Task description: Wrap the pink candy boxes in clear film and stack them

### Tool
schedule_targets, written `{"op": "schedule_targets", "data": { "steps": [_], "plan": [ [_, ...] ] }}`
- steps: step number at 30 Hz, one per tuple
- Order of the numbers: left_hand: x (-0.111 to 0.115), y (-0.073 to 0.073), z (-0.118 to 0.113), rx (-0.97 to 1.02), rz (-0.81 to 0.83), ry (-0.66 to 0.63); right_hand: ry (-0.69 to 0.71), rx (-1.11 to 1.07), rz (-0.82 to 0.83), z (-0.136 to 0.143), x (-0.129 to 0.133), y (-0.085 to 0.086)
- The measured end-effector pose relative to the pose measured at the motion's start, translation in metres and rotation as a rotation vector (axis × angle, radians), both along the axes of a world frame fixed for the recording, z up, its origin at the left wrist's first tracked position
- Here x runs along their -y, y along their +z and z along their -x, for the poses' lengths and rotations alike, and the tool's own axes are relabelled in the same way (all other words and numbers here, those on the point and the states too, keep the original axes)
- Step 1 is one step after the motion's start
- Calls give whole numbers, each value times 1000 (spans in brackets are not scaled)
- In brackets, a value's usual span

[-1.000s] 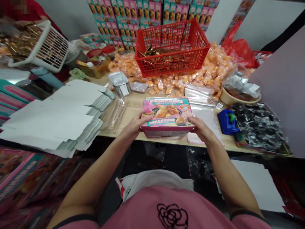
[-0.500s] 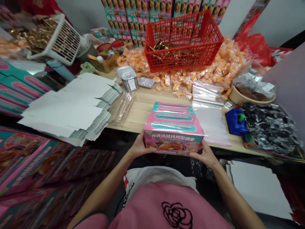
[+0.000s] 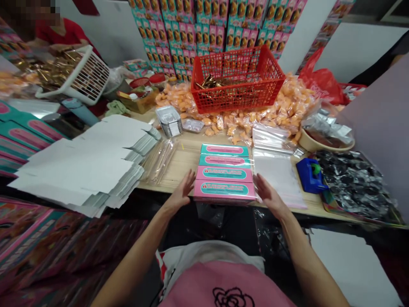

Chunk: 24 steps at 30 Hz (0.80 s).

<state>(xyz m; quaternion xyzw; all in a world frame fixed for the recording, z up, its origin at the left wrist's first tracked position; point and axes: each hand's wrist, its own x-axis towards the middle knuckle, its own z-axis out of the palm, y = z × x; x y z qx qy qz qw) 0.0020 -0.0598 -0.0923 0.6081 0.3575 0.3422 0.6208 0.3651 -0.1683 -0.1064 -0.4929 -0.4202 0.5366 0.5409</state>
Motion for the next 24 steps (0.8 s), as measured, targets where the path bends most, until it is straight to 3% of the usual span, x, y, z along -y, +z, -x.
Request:
{"op": "schedule_targets", "data": {
  "steps": [3,6,9,13,18,24],
  "plan": [
    [-22,18,-12,-16,78,100,-85,-47,-6,-6,-27,20],
    [-46,36,-34,-131,79,149,2,58,-21,6,-61,42],
    [-64,46,-49,-83,82,169,24,76,-47,17,-90,55],
    [-79,51,-55,-69,51,207,-30,59,-9,13,-115,54],
    [-95,55,-64,-3,110,38,-73,-60,110,5,-134,51],
    [-117,53,-74,23,236,-12,-82,-60,156,2,-158,47]
  ]
}}
